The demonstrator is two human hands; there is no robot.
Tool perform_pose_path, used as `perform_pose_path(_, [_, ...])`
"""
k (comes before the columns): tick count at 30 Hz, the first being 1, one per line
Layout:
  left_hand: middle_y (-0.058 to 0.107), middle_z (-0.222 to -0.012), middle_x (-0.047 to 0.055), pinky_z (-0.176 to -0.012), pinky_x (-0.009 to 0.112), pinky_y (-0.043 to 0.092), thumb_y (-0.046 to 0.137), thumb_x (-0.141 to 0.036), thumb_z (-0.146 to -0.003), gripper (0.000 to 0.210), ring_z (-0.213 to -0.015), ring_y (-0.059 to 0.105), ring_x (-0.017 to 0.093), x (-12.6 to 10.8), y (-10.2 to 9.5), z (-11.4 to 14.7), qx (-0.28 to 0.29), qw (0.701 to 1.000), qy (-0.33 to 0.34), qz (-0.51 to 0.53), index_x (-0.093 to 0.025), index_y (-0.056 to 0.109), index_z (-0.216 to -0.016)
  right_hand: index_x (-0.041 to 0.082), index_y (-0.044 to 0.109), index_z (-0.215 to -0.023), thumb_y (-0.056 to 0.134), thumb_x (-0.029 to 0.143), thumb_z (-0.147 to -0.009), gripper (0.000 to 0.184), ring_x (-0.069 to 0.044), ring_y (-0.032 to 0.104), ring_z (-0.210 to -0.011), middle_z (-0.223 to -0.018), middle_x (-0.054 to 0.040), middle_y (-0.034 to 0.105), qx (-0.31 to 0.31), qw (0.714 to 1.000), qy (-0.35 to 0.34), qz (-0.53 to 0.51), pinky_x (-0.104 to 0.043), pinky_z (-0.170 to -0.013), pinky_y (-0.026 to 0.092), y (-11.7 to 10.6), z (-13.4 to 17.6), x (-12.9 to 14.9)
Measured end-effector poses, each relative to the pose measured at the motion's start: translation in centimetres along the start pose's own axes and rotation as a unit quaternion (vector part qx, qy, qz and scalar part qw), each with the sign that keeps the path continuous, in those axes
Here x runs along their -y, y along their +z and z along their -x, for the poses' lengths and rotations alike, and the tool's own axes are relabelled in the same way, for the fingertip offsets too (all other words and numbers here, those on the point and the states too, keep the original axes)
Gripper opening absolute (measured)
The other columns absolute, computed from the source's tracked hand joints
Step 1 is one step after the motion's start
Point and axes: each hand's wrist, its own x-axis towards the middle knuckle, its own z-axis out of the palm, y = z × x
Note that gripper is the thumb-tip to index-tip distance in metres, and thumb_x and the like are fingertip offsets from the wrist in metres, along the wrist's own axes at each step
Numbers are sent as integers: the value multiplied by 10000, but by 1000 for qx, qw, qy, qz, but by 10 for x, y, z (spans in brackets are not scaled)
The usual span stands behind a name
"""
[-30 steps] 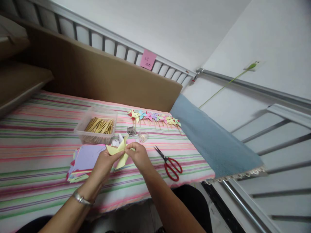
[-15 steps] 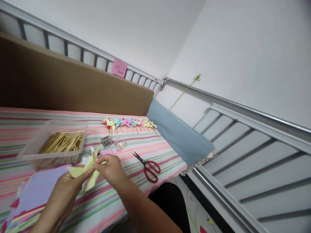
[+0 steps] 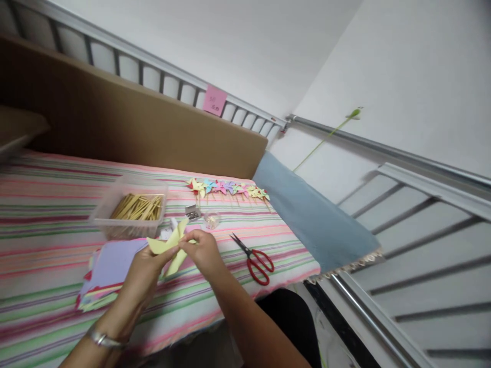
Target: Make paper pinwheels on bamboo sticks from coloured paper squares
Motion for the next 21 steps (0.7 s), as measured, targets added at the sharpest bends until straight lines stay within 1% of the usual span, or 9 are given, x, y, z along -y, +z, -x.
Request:
perform_pose_path(2, [738, -778, 105, -660, 302, 487, 882, -320, -456, 449, -700, 652, 214, -1, 1, 1, 5, 999, -16, 33, -85, 731, -807, 173, 646, -651, 640, 231, -667, 60, -157, 583, -674, -686, 1, 650, 6, 1000, -5, -10, -268, -682, 444, 0, 0, 2])
perform_pose_path(4, [738, -773, 91, -668, 298, 480, 883, -315, -454, 447, -700, 650, 208, -1, 1, 0, 2, 999, -12, 49, -94, 731, -812, 175, 635, -648, 638, 240, -671, 68, -157, 576, -670, -677, 4, 642, 10, 1000, -4, -14, -273, -681, 446, -1, 0, 4])
perform_pose_path(8, [738, -766, 71, -678, 299, 474, 877, -322, -469, 422, -688, 644, 200, 0, 0, 0, -2, 999, -3, 53, -107, 729, -800, 181, 625, -645, 641, 247, -673, 74, -149, 553, -648, -650, 18, 620, 9, 1000, 1, -11, -275, -673, 443, 0, 0, 6])
perform_pose_path(13, [740, -774, 87, -688, 313, 476, 880, -335, -455, 438, -706, 654, 219, -1, 1, -1, 3, 998, -9, 54, -99, 730, -792, 181, 614, -639, 638, 251, -661, 77, -141, 522, -622, -622, 25, 588, 12, 999, 12, -29, -274, -656, 427, 1, 0, 6])
perform_pose_path(16, [739, -771, 91, -723, 327, 480, 883, -328, -448, 451, -741, 662, 233, -2, 1, 0, 14, 998, -17, 67, -96, 734, -806, 181, 615, -645, 638, 263, -655, 86, -144, 524, -628, -635, 20, 593, 15, 999, 12, -39, -276, -655, 424, 0, 1, 5])
perform_pose_path(21, [735, -742, 80, -705, 315, 477, 890, -291, -432, 433, -698, 651, 211, -2, 1, -1, 12, 997, -26, 67, -93, 731, -782, 182, 616, -643, 640, 270, -650, 92, -155, 549, -649, -664, 9, 618, 15, 999, 7, -50, -283, -668, 430, 0, 1, 5])
